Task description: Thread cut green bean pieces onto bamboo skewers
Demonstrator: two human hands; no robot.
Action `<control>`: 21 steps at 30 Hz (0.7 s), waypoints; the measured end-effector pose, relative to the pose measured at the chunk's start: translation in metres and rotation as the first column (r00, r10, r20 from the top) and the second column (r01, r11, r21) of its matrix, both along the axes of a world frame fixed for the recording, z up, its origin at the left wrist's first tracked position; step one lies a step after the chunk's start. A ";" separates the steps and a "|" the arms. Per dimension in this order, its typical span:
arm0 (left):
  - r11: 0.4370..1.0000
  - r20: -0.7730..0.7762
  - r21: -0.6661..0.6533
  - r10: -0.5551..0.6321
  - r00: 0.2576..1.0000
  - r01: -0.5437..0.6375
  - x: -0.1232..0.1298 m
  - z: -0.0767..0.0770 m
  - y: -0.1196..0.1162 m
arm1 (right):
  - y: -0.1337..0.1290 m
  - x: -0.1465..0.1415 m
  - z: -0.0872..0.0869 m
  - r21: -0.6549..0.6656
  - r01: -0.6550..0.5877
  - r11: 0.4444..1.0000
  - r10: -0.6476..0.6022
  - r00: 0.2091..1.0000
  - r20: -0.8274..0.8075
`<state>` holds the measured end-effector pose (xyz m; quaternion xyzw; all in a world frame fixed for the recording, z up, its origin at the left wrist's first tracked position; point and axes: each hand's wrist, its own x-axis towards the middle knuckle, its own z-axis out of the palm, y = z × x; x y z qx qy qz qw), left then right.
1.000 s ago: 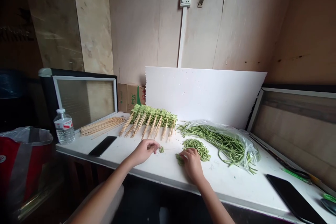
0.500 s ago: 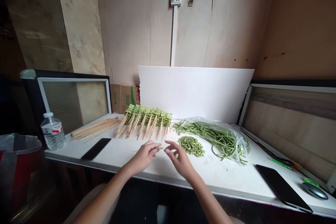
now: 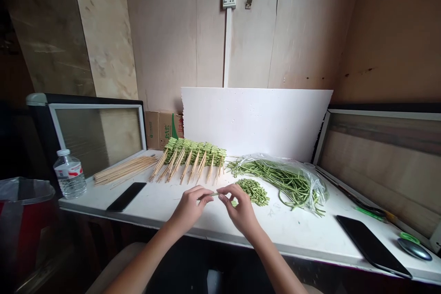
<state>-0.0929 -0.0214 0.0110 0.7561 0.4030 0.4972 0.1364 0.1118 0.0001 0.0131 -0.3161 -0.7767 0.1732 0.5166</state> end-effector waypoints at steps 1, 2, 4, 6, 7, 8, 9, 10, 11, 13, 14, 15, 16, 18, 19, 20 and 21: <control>0.999 -0.018 0.034 0.006 1.000 -0.005 0.000 0.001 -0.001 | -0.002 0.000 0.002 0.010 -0.011 1.000 0.011 1.000 0.021; 0.998 -0.038 0.060 0.007 0.999 -0.005 0.001 0.001 -0.003 | -0.003 -0.001 0.003 0.022 -0.020 1.000 0.019 0.999 0.039; 0.995 -0.073 0.098 0.015 0.997 -0.008 0.003 0.001 -0.004 | -0.006 -0.002 0.006 0.052 -0.021 0.998 0.019 0.998 0.055; 0.991 -0.102 0.131 0.042 0.994 -0.028 0.004 0.001 -0.006 | -0.009 -0.002 0.009 0.078 -0.011 0.997 0.006 0.998 0.061; 0.988 -0.120 0.147 0.060 0.991 -0.042 0.004 0.001 -0.006 | -0.010 -0.002 0.009 0.085 -0.008 0.996 0.003 0.998 0.064; 0.985 -0.141 0.165 0.078 0.987 -0.054 0.003 0.002 -0.006 | -0.011 -0.002 0.010 0.089 -0.009 0.996 0.003 0.998 0.069; 0.981 -0.170 0.184 0.094 0.981 -0.062 0.003 0.002 -0.007 | -0.011 -0.002 0.010 0.090 -0.011 0.996 0.004 0.997 0.076; 0.976 -0.203 0.207 0.106 0.973 -0.063 0.002 0.003 -0.007 | -0.012 -0.002 0.011 0.090 -0.014 0.996 0.006 0.996 0.086; 0.971 -0.237 0.230 0.112 0.965 -0.057 0.001 0.003 -0.007 | -0.012 -0.003 0.011 0.087 -0.017 0.996 0.008 0.995 0.095; 0.961 -0.290 0.274 0.119 0.949 -0.037 -0.001 0.004 -0.008 | -0.012 -0.004 0.011 0.082 -0.019 0.996 0.009 0.993 0.114; 0.958 -0.306 0.287 0.120 0.944 -0.029 -0.001 0.004 -0.007 | -0.012 -0.004 0.010 0.080 -0.019 0.997 0.009 0.993 0.119; 0.956 -0.313 0.292 0.119 0.942 -0.024 -0.001 0.004 -0.007 | -0.012 -0.005 0.010 0.080 -0.020 0.997 0.010 0.993 0.121; 0.958 -0.315 0.287 0.114 0.942 -0.020 -0.001 0.004 -0.007 | -0.012 -0.005 0.010 0.081 -0.023 0.996 0.014 0.993 0.120; 0.967 -0.315 0.253 0.083 0.945 -0.001 -0.001 0.003 -0.006 | -0.011 -0.005 0.010 0.082 -0.035 0.996 0.026 0.994 0.110; 0.974 -0.311 0.227 0.051 0.949 0.022 -0.001 0.002 -0.005 | -0.011 -0.005 0.009 0.077 -0.045 0.996 0.037 0.994 0.102; 0.979 -0.298 0.194 0.006 0.955 0.054 -0.001 0.002 -0.005 | -0.010 -0.005 0.009 0.066 -0.059 0.996 0.053 0.994 0.095; 0.983 -0.275 0.156 -0.045 0.960 0.091 -0.001 0.003 -0.005 | -0.010 -0.005 0.008 0.051 -0.076 0.996 0.072 0.994 0.085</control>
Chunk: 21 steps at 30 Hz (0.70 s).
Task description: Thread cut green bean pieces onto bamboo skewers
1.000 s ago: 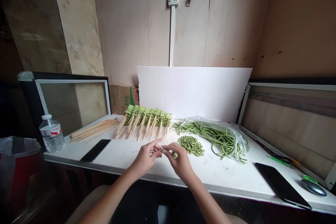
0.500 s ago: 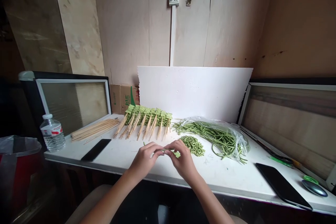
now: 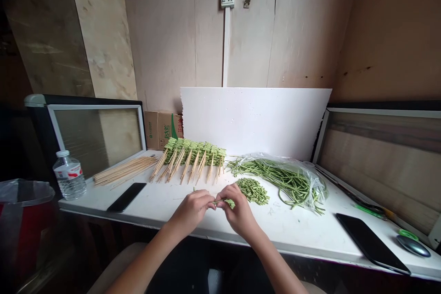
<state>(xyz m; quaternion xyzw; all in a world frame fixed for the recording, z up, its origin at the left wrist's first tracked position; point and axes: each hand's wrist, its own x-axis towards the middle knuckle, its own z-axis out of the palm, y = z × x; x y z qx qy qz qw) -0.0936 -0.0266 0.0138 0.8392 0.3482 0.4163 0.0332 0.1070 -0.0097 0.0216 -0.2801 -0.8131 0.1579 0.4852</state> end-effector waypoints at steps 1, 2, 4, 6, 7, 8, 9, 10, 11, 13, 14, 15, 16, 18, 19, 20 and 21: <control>0.998 0.031 -0.044 -0.043 0.999 0.045 0.000 0.001 -0.001 | 0.000 0.000 -0.001 -0.021 -0.021 1.000 0.020 1.000 -0.010; 0.992 0.072 -0.088 -0.082 0.994 0.088 0.000 0.002 -0.001 | 0.000 0.000 -0.001 -0.045 -0.042 0.998 0.042 0.999 -0.021; 0.973 0.152 -0.167 -0.133 0.979 0.158 0.000 0.005 -0.004 | -0.001 -0.002 -0.002 -0.092 -0.081 0.992 0.078 0.996 -0.041; 0.957 0.200 -0.213 -0.153 0.968 0.195 -0.001 0.008 -0.005 | -0.002 -0.002 -0.001 -0.121 -0.098 0.988 0.092 0.994 -0.050; 0.953 0.209 -0.223 -0.157 0.965 0.203 -0.002 0.009 -0.005 | -0.002 -0.002 0.000 -0.126 -0.100 0.987 0.095 0.994 -0.050; 0.953 0.206 -0.225 -0.156 0.966 0.202 -0.004 0.011 -0.004 | -0.002 0.000 0.002 -0.124 -0.101 0.987 0.095 0.994 -0.051; 0.957 0.195 -0.219 -0.148 0.970 0.190 -0.007 0.011 -0.002 | -0.001 0.002 0.004 -0.116 -0.096 0.989 0.090 0.995 -0.053; 0.963 0.184 -0.209 -0.131 0.974 0.169 -0.011 0.012 0.000 | 0.001 0.006 0.005 -0.102 -0.081 0.991 0.075 0.996 -0.054; 0.971 0.178 -0.197 -0.103 0.979 0.138 -0.016 0.013 0.003 | 0.005 0.011 0.006 -0.083 -0.054 0.995 0.049 0.998 -0.050; 0.981 0.195 -0.185 -0.019 0.981 0.056 -0.026 0.014 0.009 | 0.016 0.023 0.004 -0.031 0.041 0.999 -0.042 0.999 -0.026; 0.982 0.209 -0.189 0.020 0.978 0.020 -0.030 0.014 0.012 | 0.023 0.029 0.001 -0.006 0.100 0.995 -0.100 0.995 -0.001; 0.980 0.221 -0.199 0.047 0.974 -0.002 -0.032 0.014 0.015 | 0.031 0.034 -0.005 0.010 0.155 0.988 -0.156 0.987 0.029; 0.977 0.228 -0.211 0.062 0.972 -0.013 -0.034 0.013 0.017 | 0.039 0.039 -0.013 0.008 0.199 0.980 -0.199 0.978 0.067; 0.973 0.219 -0.230 0.067 0.973 -0.016 -0.033 0.010 0.019 | 0.053 0.044 -0.033 -0.024 0.256 0.966 -0.250 0.958 0.139; 0.972 0.205 -0.235 0.068 0.976 -0.019 -0.031 0.007 0.019 | 0.059 0.046 -0.042 -0.036 0.272 0.962 -0.263 0.950 0.166; 0.971 0.188 -0.239 0.072 0.979 -0.025 -0.030 0.005 0.019 | 0.063 0.046 -0.050 -0.043 0.280 0.959 -0.267 0.945 0.188; 0.968 0.170 -0.247 0.079 0.982 -0.035 -0.028 0.002 0.019 | 0.065 0.046 -0.057 -0.051 0.281 0.958 -0.265 0.941 0.211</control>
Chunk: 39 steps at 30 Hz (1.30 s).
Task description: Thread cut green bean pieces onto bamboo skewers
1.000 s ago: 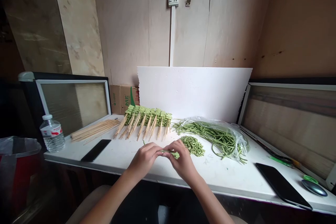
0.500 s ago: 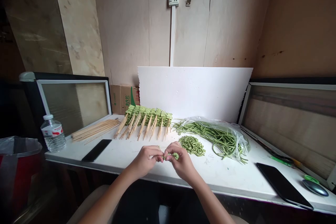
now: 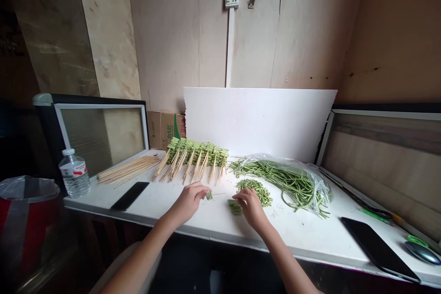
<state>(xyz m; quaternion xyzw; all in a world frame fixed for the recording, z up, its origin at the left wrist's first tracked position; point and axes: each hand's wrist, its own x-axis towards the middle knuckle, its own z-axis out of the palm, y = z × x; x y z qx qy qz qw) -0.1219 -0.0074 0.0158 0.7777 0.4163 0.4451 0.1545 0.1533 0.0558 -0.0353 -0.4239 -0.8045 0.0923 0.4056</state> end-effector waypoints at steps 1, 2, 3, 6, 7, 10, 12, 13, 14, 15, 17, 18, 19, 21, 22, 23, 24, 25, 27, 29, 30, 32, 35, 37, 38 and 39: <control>1.000 -0.015 -0.012 0.006 1.000 -0.006 0.001 -0.002 0.000 | 0.001 0.000 -0.004 -0.017 -0.006 1.000 0.006 1.000 0.017; 1.000 -0.024 -0.028 0.007 1.000 -0.008 0.001 -0.005 0.000 | 0.001 -0.001 -0.007 -0.038 -0.013 0.999 0.015 0.999 0.030; 0.999 -0.027 -0.047 0.000 1.000 -0.002 0.001 -0.006 0.001 | 0.000 -0.001 -0.008 -0.062 -0.022 0.998 0.024 0.999 0.039; 0.993 -0.013 -0.102 -0.063 0.998 0.061 0.000 -0.008 0.002 | -0.003 -0.001 -0.007 -0.102 -0.028 0.994 0.032 0.998 0.045; 0.990 -0.004 -0.112 -0.084 0.996 0.083 -0.001 -0.009 0.002 | -0.004 -0.001 -0.007 -0.095 -0.022 0.995 0.026 0.999 0.048; 0.987 0.019 -0.118 -0.109 0.994 0.110 0.000 -0.008 0.003 | -0.004 0.000 -0.012 -0.054 0.013 0.998 -0.010 0.998 0.058; 0.986 0.021 -0.118 -0.116 0.993 0.118 0.000 -0.008 0.002 | -0.003 0.000 -0.017 -0.054 0.031 0.998 -0.028 0.998 0.058; 0.985 0.020 -0.117 -0.122 0.992 0.123 0.001 -0.008 0.002 | -0.002 0.000 -0.018 -0.063 0.034 0.997 -0.031 0.998 0.052; 0.985 0.021 -0.116 -0.128 0.992 0.129 0.001 -0.009 0.002 | -0.001 0.000 -0.019 -0.073 0.031 0.997 -0.028 0.999 0.040; 0.985 0.023 -0.113 -0.132 0.991 0.134 0.002 -0.009 0.002 | 0.000 0.001 -0.018 -0.081 0.028 0.996 -0.027 0.999 0.017; 0.987 0.033 -0.098 -0.127 0.991 0.130 0.003 -0.010 0.002 | 0.002 0.000 -0.014 -0.091 0.032 0.995 -0.037 0.998 -0.053; 0.988 0.040 -0.090 -0.121 0.992 0.125 0.003 -0.010 0.002 | 0.001 0.000 -0.009 -0.097 0.035 0.995 -0.045 0.994 -0.096; 0.990 0.050 -0.079 -0.113 0.992 0.117 0.004 -0.010 0.003 | 0.000 -0.001 -0.003 -0.105 0.032 0.994 -0.047 0.989 -0.140; 0.994 0.072 -0.055 -0.092 0.993 0.096 0.006 -0.011 0.004 | -0.007 -0.006 0.010 -0.142 -0.020 0.990 -0.011 0.977 -0.215; 0.995 0.082 -0.046 -0.083 0.993 0.087 0.007 -0.012 0.004 | -0.013 -0.010 0.017 -0.168 -0.073 0.983 0.031 0.969 -0.244; 0.996 0.092 -0.041 -0.073 0.993 0.077 0.009 -0.012 0.004 | -0.019 -0.015 0.024 -0.201 -0.143 0.969 0.087 0.961 -0.264; 0.997 0.099 -0.040 -0.067 0.993 0.071 0.011 -0.013 0.004 | -0.026 -0.021 0.029 -0.235 -0.213 0.948 0.145 0.950 -0.275; 0.997 0.102 -0.044 -0.066 0.993 0.071 0.013 -0.013 0.003 | -0.033 -0.027 0.034 -0.254 -0.267 0.930 0.192 0.940 -0.283; 0.995 0.102 -0.056 -0.080 0.992 0.086 0.018 -0.013 -0.001 | -0.045 -0.038 0.038 -0.231 -0.316 0.920 0.246 0.927 -0.284; 0.993 0.090 -0.058 -0.097 0.991 0.102 0.022 -0.012 -0.004 | -0.050 -0.045 0.039 -0.181 -0.308 0.934 0.250 0.925 -0.285; 0.993 0.079 -0.055 -0.100 0.992 0.104 0.023 -0.011 -0.006 | -0.051 -0.047 0.039 -0.159 -0.294 0.942 0.241 0.927 -0.289; 0.995 0.046 -0.034 -0.090 0.995 0.092 0.023 -0.009 -0.008 | -0.049 -0.046 0.037 -0.126 -0.252 0.959 0.205 0.931 -0.303; 0.999 -0.033 0.026 -0.042 0.999 0.043 0.020 -0.007 -0.008 | -0.044 -0.039 0.037 -0.098 -0.194 0.976 0.155 0.936 -0.315; 0.997 -0.102 0.078 0.011 0.995 -0.003 0.018 -0.007 -0.007 | -0.044 -0.036 0.039 -0.077 -0.192 0.978 0.162 0.944 -0.288; 0.995 -0.133 0.100 0.037 0.990 -0.023 0.018 -0.007 -0.007 | -0.045 -0.036 0.040 -0.060 -0.202 0.978 0.180 0.949 -0.260; 0.992 -0.160 0.118 0.057 0.986 -0.038 0.018 -0.007 -0.007 | -0.046 -0.036 0.042 -0.038 -0.213 0.976 0.199 0.954 -0.225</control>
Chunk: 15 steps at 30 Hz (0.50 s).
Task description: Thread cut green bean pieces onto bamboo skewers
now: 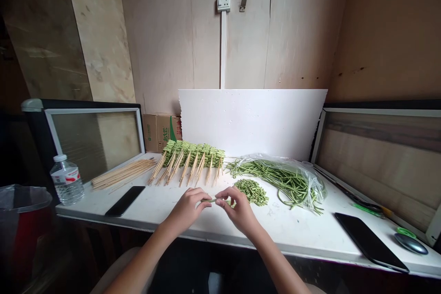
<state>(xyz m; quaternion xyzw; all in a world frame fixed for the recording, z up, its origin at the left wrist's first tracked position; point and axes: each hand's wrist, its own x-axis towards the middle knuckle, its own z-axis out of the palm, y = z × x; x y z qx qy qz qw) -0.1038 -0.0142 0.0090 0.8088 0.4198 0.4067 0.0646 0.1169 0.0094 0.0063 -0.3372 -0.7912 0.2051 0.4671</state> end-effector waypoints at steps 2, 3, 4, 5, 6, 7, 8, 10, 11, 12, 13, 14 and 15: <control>1.000 -0.036 0.023 0.014 0.999 -0.014 0.001 0.000 0.000 | -0.004 -0.003 0.002 0.067 -0.018 0.998 0.014 0.998 0.058; 0.999 -0.046 0.030 0.014 0.999 -0.013 0.002 0.000 -0.001 | -0.006 -0.005 0.002 0.097 -0.019 0.995 0.012 0.997 0.077; 0.999 -0.059 0.034 0.008 0.998 -0.006 0.003 0.000 -0.002 | -0.008 -0.007 0.002 0.120 -0.018 0.993 0.008 0.996 0.088; 0.999 -0.074 0.037 -0.004 0.997 0.007 0.004 0.001 -0.003 | -0.009 -0.009 0.002 0.135 -0.018 0.991 0.005 0.995 0.095; 0.999 -0.092 0.036 -0.020 0.996 0.023 0.005 0.002 -0.004 | -0.010 -0.010 0.002 0.144 -0.021 0.989 0.007 0.995 0.098; 0.999 -0.111 0.032 -0.035 0.993 0.039 0.005 0.002 -0.005 | -0.011 -0.011 0.002 0.146 -0.028 0.989 0.014 0.995 0.100; 0.998 -0.128 0.026 -0.050 0.991 0.054 0.006 0.003 -0.006 | -0.011 -0.012 0.001 0.141 -0.039 0.989 0.025 0.995 0.101; 0.997 -0.147 0.012 -0.077 0.986 0.080 0.005 0.004 -0.007 | -0.012 -0.013 0.001 0.118 -0.073 0.990 0.061 0.993 0.102; 0.996 -0.144 0.004 -0.089 0.985 0.091 0.004 0.004 -0.007 | -0.012 -0.013 0.001 0.100 -0.090 0.991 0.081 0.992 0.099; 0.994 -0.134 -0.008 -0.105 0.985 0.105 0.003 0.003 -0.007 | -0.012 -0.013 0.001 0.082 -0.108 0.991 0.100 0.991 0.092; 0.992 -0.116 -0.025 -0.123 0.986 0.121 0.003 0.003 -0.006 | -0.013 -0.012 0.001 0.063 -0.126 0.990 0.121 0.989 0.083; 0.989 -0.092 -0.049 -0.144 0.985 0.140 0.002 0.003 -0.006 | -0.013 -0.012 0.001 0.044 -0.143 0.989 0.140 0.988 0.070; 0.984 -0.065 -0.077 -0.165 0.984 0.160 0.002 0.002 -0.005 | -0.013 -0.011 0.002 0.026 -0.159 0.987 0.157 0.986 0.055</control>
